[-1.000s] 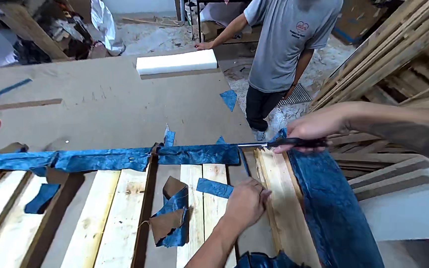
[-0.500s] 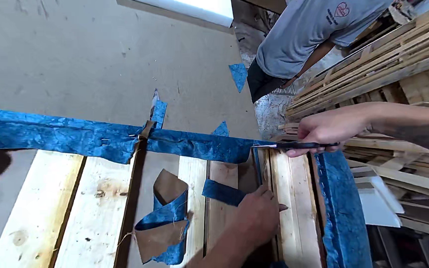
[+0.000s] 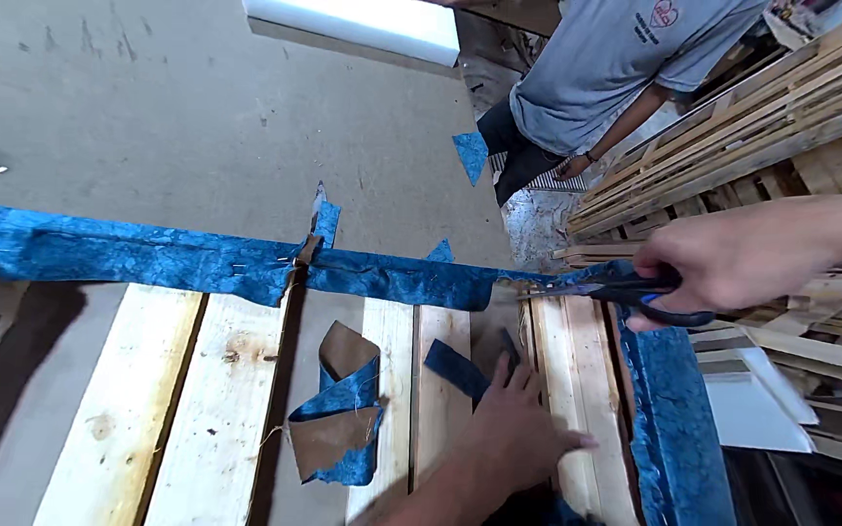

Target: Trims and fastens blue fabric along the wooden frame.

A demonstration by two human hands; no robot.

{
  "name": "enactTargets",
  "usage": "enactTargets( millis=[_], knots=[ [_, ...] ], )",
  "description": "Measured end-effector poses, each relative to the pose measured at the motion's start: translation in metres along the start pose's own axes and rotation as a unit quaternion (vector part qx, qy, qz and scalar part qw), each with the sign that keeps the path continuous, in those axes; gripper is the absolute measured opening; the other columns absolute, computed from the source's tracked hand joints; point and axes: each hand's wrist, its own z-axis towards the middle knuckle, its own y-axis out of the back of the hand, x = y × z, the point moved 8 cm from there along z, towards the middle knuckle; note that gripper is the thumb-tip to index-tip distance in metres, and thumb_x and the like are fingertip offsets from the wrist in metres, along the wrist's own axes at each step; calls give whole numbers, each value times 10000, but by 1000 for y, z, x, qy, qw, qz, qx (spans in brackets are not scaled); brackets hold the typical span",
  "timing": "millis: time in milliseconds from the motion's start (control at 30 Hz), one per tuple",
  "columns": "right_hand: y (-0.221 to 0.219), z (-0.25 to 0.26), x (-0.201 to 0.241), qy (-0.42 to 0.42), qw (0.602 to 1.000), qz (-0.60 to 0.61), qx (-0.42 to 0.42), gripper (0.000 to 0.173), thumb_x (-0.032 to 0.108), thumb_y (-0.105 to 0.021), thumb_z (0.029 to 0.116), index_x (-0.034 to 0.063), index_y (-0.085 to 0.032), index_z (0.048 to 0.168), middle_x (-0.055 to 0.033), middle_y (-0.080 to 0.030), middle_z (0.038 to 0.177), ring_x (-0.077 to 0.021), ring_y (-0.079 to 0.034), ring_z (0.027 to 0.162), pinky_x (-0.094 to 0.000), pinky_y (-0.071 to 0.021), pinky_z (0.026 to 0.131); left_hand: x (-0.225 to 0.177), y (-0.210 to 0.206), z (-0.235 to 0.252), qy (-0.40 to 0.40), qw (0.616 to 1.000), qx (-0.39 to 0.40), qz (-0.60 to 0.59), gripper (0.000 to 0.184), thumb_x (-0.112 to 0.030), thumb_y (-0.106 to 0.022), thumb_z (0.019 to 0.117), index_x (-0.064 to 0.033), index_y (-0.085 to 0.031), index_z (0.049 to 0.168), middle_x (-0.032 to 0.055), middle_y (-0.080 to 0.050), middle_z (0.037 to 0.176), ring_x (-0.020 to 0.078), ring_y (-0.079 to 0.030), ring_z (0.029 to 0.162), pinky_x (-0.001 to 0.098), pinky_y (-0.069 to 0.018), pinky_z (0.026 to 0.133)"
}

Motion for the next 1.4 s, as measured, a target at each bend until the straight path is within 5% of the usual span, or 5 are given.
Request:
enactTargets(
  millis=[400,567,767,900,1400],
  knots=[
    [-87,-45,-12,71,840,236,-483,335,548,-724,815,240,-599,775,88,-565,674,-73,-558,582,-322,-482,492,-8,26,-39,66,982,28,-174,530,-415,-470,1088,66,-653,1216,150,-583,1452,267,-630,1257,472,-512,1074],
    [-98,-43,-16,114,864,206,-445,339,529,-779,809,221,-638,821,70,-618,851,-91,-607,744,-347,-540,626,38,16,-6,272,617,-244,-697,626,-426,-563,1055,-48,-365,1514,209,-586,1373,331,-697,1092,476,-618,879],
    [-82,-50,-31,102,874,225,-419,327,489,-759,891,198,-628,815,38,-605,732,-109,-587,651,-363,-503,578,61,31,42,203,505,-442,-714,616,-529,-445,1073,-39,-408,1444,144,-621,1180,246,-696,971,397,-599,875],
    [-65,-38,-40,86,902,173,-386,385,525,-781,861,178,-621,811,13,-586,706,-145,-583,641,-395,-496,576,66,34,38,211,510,-479,-683,432,-460,-333,1118,-74,-524,1087,3,-514,713,110,-559,550,276,-560,590],
    [7,30,7,247,787,-312,-471,489,488,-780,783,91,-652,1038,-115,-610,1038,-324,-614,961,-492,-471,777,61,57,19,207,501,-446,-712,316,-352,-466,1107,-81,-587,997,-18,-463,668,79,-457,488,222,-468,482]
  ],
)
